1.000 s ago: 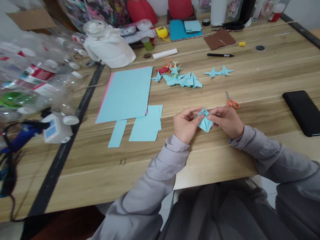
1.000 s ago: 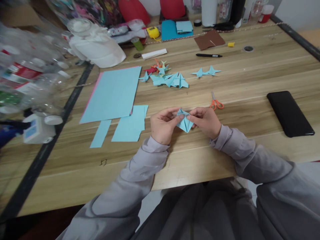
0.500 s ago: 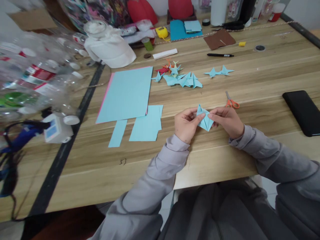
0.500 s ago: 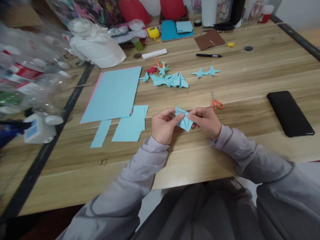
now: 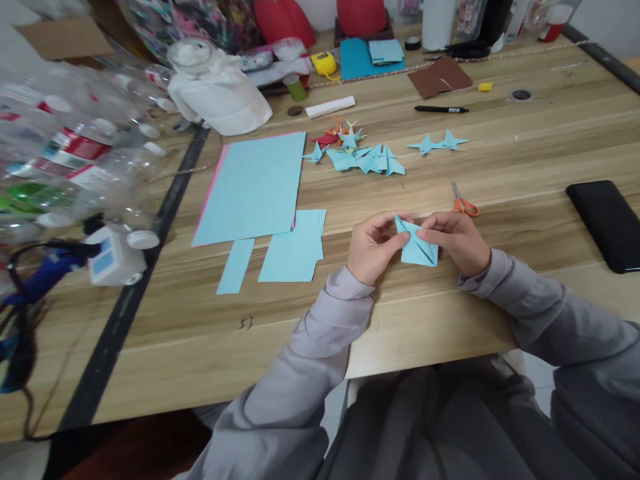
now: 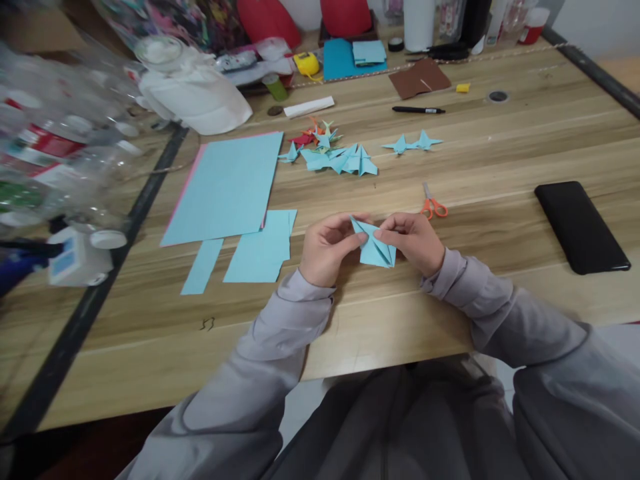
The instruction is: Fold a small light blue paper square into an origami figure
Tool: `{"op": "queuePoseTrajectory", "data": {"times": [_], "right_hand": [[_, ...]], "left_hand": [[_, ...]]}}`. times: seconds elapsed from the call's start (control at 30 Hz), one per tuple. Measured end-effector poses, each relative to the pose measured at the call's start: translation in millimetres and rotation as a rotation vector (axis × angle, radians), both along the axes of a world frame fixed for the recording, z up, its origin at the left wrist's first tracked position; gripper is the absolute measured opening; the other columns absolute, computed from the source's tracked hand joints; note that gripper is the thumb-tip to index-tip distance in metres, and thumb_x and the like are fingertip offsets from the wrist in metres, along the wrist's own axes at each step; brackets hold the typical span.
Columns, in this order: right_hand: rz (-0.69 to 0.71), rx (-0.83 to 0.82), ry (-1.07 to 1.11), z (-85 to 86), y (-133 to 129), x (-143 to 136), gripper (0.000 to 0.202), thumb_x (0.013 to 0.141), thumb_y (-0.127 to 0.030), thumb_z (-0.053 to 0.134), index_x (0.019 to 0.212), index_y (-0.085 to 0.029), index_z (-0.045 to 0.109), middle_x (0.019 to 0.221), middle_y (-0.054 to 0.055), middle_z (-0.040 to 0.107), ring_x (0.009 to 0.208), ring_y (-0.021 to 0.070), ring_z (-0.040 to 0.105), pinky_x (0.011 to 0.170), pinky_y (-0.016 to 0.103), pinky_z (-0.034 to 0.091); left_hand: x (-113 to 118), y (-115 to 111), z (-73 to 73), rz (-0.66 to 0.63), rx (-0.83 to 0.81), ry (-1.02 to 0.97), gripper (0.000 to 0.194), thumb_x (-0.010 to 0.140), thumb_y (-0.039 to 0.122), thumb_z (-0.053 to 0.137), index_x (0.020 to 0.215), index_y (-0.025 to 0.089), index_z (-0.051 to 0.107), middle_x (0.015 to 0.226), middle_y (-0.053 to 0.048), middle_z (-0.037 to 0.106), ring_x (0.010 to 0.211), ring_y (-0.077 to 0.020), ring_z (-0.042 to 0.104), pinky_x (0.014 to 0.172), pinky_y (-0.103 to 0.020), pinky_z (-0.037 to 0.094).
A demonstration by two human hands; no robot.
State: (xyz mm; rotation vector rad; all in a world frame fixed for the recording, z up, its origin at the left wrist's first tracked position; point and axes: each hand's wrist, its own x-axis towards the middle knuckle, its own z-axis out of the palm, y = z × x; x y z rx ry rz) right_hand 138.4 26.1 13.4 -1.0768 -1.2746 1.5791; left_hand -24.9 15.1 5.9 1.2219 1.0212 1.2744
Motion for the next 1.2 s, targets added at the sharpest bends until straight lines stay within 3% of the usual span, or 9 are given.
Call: {"op": "queuePoseTrajectory", "data": {"times": [0.07,0.2,0.53,0.8,1.2], "right_hand": [[0.069,-0.017,-0.003,1.2,0.5,1.5,0.037,0.055,-0.044,0.082,0.057,-0.016,0.059,0.049,-0.004,0.055,0.045,0.0074,0.044,0.044,0.022,0.035],[0.134,0.009,-0.025,-0.5,1.1,3.3,0.034,0.056,-0.041,0.081,0.059,-0.015,0.06,0.052,-0.003,0.056,0.048,0.0078,0.046,0.047,0.023,0.035],[0.097,0.054,0.016,-11.7,-0.4,-0.9,0.032,0.06,-0.038,0.081,0.073,-0.016,0.062,0.054,-0.004,0.057,0.046,0.007,0.046,0.043,0.021,0.035],[0.072,0.04,0.061,-9.7,-2.8,-2.4,0.031,0.06,-0.037,0.082,0.074,-0.016,0.064,0.063,0.0,0.066,0.052,0.0102,0.056,0.049,0.023,0.044],[0.033,-0.045,0.048,-7.4,2.2,1.8,0.033,0.054,-0.035,0.084,0.07,-0.016,0.063,0.06,-0.001,0.065,0.051,0.0101,0.056,0.048,0.024,0.044]], "left_hand": [[-4.2,1.4,3.9,-0.068,0.053,0.022,0.03,0.061,0.017,0.078,0.09,0.021,0.075,0.086,-0.005,0.073,0.079,-0.0166,0.065,0.067,-0.027,0.051],[-6.6,2.7,8.7,-0.175,0.158,0.109,0.012,0.064,0.014,0.073,0.072,0.022,0.076,0.072,-0.004,0.07,0.07,-0.0154,0.061,0.066,-0.029,0.048],[-1.3,2.0,3.7,0.076,0.241,0.187,0.013,0.06,0.007,0.073,0.063,0.02,0.074,0.062,-0.001,0.064,0.061,-0.0114,0.056,0.054,-0.024,0.04],[-6.0,1.9,8.1,0.076,0.213,0.164,0.011,0.057,0.018,0.083,0.058,0.019,0.072,0.06,-0.001,0.064,0.058,-0.0109,0.054,0.053,-0.025,0.04],[-11.5,7.3,6.1,0.138,0.178,-0.018,0.022,0.053,0.028,0.087,0.057,0.017,0.068,0.056,0.002,0.062,0.044,-0.0086,0.055,0.044,-0.023,0.045]]}}
